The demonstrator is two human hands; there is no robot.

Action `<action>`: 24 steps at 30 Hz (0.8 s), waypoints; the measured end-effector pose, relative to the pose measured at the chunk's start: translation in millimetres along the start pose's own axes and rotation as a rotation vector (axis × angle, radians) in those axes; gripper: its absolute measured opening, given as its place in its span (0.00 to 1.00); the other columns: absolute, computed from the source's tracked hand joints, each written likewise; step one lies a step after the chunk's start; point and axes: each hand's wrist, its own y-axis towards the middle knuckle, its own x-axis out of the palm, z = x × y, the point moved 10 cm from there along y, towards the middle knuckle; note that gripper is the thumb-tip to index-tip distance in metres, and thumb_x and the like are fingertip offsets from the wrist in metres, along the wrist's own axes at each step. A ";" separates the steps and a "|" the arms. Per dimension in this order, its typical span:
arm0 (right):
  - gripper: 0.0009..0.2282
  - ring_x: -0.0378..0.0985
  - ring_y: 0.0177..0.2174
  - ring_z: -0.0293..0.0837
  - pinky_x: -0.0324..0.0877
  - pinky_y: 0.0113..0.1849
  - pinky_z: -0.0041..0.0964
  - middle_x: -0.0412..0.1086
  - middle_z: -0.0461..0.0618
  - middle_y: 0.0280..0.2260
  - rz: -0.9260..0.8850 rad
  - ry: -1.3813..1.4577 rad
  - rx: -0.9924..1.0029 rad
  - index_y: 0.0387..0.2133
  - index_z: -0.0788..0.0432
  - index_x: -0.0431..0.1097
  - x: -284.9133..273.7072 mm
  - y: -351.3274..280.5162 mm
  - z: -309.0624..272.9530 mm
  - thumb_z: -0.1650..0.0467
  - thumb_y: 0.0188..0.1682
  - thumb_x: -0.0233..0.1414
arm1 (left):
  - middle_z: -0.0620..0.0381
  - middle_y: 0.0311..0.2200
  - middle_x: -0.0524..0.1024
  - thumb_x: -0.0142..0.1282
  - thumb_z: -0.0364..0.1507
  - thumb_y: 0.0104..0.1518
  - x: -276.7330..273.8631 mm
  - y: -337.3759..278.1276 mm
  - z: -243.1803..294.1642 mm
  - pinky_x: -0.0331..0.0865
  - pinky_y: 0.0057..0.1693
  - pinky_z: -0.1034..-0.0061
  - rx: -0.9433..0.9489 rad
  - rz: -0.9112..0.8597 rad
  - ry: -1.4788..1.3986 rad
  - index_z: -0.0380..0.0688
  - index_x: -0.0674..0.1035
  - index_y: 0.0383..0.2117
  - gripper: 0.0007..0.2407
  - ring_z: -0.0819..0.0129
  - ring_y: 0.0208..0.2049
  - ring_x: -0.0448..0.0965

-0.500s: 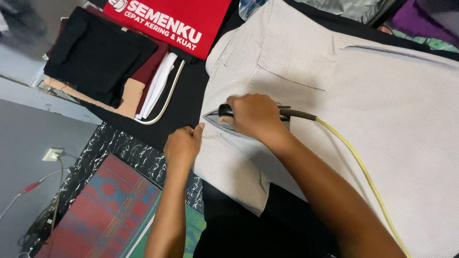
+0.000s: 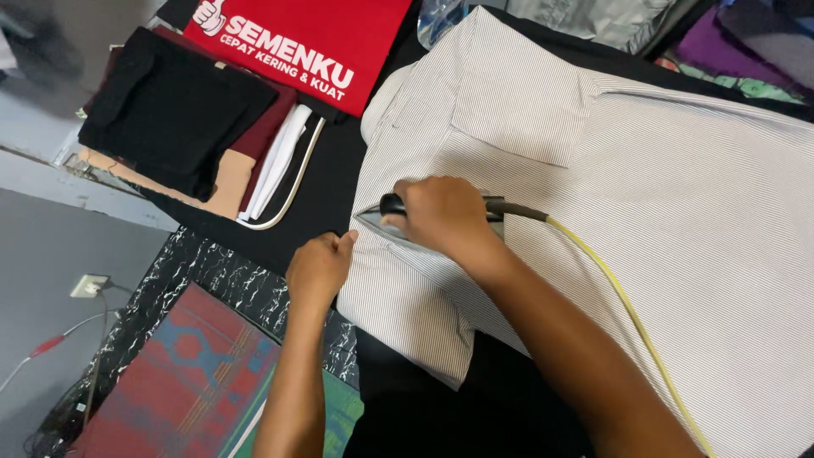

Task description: The person irons a white striped short-sleeved shirt on a black ironing board. They smooth the fabric with their hands and use a steam iron to press the front, collar, and sleeves. The person flips the shirt over to iron the back and continues smoothing the fabric.

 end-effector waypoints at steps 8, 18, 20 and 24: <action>0.15 0.83 0.30 0.62 0.77 0.32 0.54 0.76 0.57 0.25 0.152 0.021 0.136 0.41 0.56 0.74 0.4 20.0 7.1 0.58 0.50 0.56 | 0.38 0.28 0.83 0.49 0.43 0.63 -12.4 -20.2 11.5 0.76 0.45 0.53 -0.026 -0.005 -0.046 0.41 0.85 0.32 0.18 0.40 0.41 0.84; 0.16 0.83 0.29 0.62 0.77 0.31 0.53 0.75 0.58 0.25 0.249 0.024 0.209 0.40 0.59 0.73 -9.6 35.1 18.5 0.58 0.52 0.55 | 0.40 0.25 0.82 0.50 0.44 0.62 -11.6 -8.9 8.9 0.75 0.43 0.54 0.018 0.012 -0.066 0.41 0.85 0.29 0.19 0.40 0.39 0.84; 0.16 0.83 0.30 0.62 0.77 0.32 0.52 0.75 0.58 0.25 0.228 0.043 0.221 0.41 0.60 0.74 -9.5 30.1 18.0 0.59 0.53 0.55 | 0.41 0.24 0.82 0.51 0.44 0.62 -11.0 -13.3 7.5 0.75 0.42 0.56 0.021 0.016 -0.082 0.41 0.85 0.28 0.19 0.41 0.37 0.84; 0.17 0.83 0.31 0.64 0.77 0.32 0.53 0.75 0.60 0.25 0.151 0.044 0.129 0.40 0.61 0.74 -11.2 23.6 8.9 0.58 0.53 0.53 | 0.40 0.23 0.81 0.52 0.43 0.61 -14.2 -10.8 6.7 0.74 0.42 0.55 0.032 0.031 -0.124 0.40 0.85 0.27 0.18 0.41 0.37 0.84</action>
